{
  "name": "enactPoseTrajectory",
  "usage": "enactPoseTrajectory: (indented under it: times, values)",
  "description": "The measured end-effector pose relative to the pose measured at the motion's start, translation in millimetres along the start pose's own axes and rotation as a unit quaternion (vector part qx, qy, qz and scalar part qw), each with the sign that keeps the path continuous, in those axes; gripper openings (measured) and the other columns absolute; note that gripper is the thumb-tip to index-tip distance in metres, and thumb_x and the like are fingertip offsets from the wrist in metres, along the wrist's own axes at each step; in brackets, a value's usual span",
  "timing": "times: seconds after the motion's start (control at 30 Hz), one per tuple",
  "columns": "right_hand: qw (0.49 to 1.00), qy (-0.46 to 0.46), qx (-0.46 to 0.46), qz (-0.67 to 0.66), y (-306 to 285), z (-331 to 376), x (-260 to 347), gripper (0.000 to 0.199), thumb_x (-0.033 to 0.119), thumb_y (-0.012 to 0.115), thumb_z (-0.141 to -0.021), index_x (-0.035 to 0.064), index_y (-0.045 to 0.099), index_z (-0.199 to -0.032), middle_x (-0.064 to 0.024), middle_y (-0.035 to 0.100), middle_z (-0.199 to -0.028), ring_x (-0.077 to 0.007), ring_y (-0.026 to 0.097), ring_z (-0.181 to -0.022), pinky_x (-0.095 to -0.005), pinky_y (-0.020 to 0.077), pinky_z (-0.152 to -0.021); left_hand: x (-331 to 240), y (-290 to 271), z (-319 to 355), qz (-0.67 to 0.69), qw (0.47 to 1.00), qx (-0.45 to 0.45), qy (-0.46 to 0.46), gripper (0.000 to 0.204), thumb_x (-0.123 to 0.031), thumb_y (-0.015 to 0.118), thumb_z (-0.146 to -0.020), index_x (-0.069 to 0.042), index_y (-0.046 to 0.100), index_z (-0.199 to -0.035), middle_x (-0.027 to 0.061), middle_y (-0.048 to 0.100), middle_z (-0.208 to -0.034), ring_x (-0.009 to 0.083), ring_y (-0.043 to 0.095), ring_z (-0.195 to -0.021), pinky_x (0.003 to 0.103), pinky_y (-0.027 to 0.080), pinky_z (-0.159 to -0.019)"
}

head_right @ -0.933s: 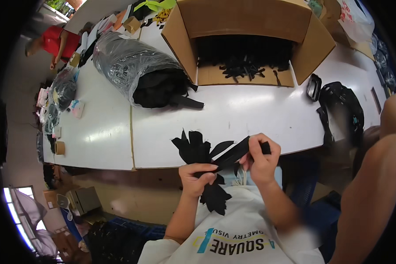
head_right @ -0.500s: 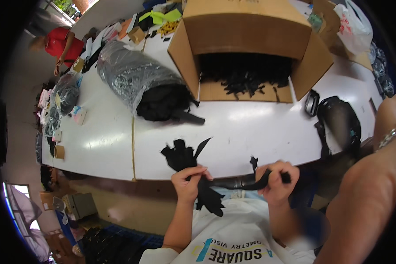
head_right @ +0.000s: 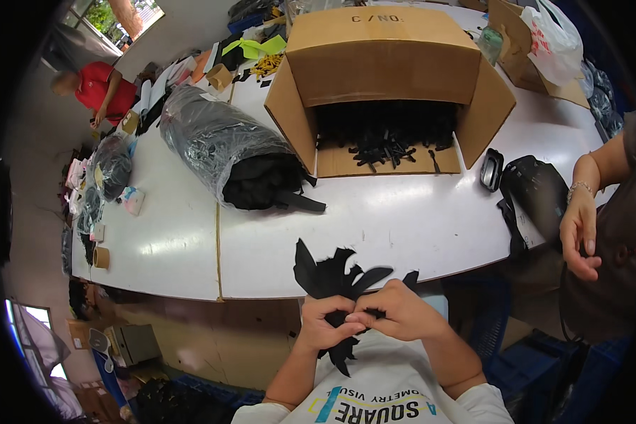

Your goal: The person sits at a white table and repeatedly picks up small black plastic clips from a cardboard box. They attach these clips to a larger black plastic component held in their left hand, working one at a time. The person continues this repetitive assembly process throughout the clip.

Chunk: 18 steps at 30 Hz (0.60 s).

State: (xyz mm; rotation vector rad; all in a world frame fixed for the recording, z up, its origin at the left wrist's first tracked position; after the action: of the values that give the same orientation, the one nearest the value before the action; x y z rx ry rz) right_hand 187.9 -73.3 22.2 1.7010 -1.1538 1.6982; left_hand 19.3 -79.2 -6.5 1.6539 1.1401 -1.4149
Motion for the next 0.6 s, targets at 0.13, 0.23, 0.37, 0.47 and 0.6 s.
enactPoseTrajectory:
  times: [0.13,0.23,0.37,0.47,0.6]
  values:
    - [0.990,0.068,-0.019,-0.126,10.3,3.8,-12.1,0.023,0.016,0.057,-0.089,0.0012,0.060,-0.072,-0.0036,0.048,-0.048,-0.0122,0.041,-0.039,-0.0250,0.0299,-0.040,7.0,1.3,4.1,-0.005,0.999,-0.021,0.041,0.015,-0.008,0.079,-0.068,-0.003,0.064,-0.070,0.0039,0.059,-0.061,0.0130,0.055,-0.055,0.024,0.044,-0.056]
    - [0.960,0.133,-0.114,-0.217,28.1,7.9,-21.7,0.028,0.017,0.055,-0.092,0.0001,0.058,-0.069,0.0022,0.045,-0.047,-0.0024,0.036,-0.042,-0.0215,0.0267,-0.038,6.6,5.2,5.2,-0.043,0.989,-0.098,0.104,0.014,-0.005,0.078,-0.068,-0.002,0.064,-0.069,0.0059,0.061,-0.063,0.0159,0.057,-0.057,0.025,0.046,-0.058]
    - [0.947,0.134,-0.208,-0.206,33.2,2.9,-21.2,0.023,0.013,0.056,-0.091,-0.0002,0.058,-0.071,0.0018,0.048,-0.048,-0.0018,0.039,-0.042,-0.0198,0.0282,-0.039,14.4,9.6,7.9,-0.079,0.975,-0.158,0.137,0.012,-0.001,0.076,-0.070,0.003,0.066,-0.075,0.0082,0.065,-0.070,0.0109,0.061,-0.063,0.022,0.048,-0.059]
    - [0.954,0.096,-0.250,-0.136,29.9,1.0,-12.5,0.017,0.009,0.057,-0.089,-0.0003,0.059,-0.075,-0.0005,0.053,-0.049,-0.0029,0.046,-0.042,-0.0194,0.0330,-0.040,16.6,8.7,10.1,0.014,0.991,-0.124,0.043,0.015,-0.002,0.074,-0.072,0.003,0.066,-0.083,0.0079,0.067,-0.077,0.0111,0.062,-0.069,0.023,0.049,-0.064]
    - [0.952,0.072,-0.286,-0.086,26.1,-1.0,-9.0,0.014,0.007,0.060,-0.086,0.0004,0.059,-0.073,-0.0033,0.055,-0.050,-0.0055,0.051,-0.042,-0.0210,0.0365,-0.040,22.7,4.5,11.8,0.026,0.988,-0.149,0.014,0.012,0.000,0.072,-0.072,0.004,0.067,-0.083,0.0087,0.068,-0.079,0.0112,0.062,-0.071,0.023,0.049,-0.066]
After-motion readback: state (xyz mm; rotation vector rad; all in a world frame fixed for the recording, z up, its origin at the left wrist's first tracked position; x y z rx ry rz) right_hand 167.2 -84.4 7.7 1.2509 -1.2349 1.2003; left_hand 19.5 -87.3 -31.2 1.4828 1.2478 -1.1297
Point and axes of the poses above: each hand's wrist, its own z-axis away from the middle knuckle, its own y-axis out of the palm, x = y × z, the point moved 2 cm from there along -z, towards the middle knuckle
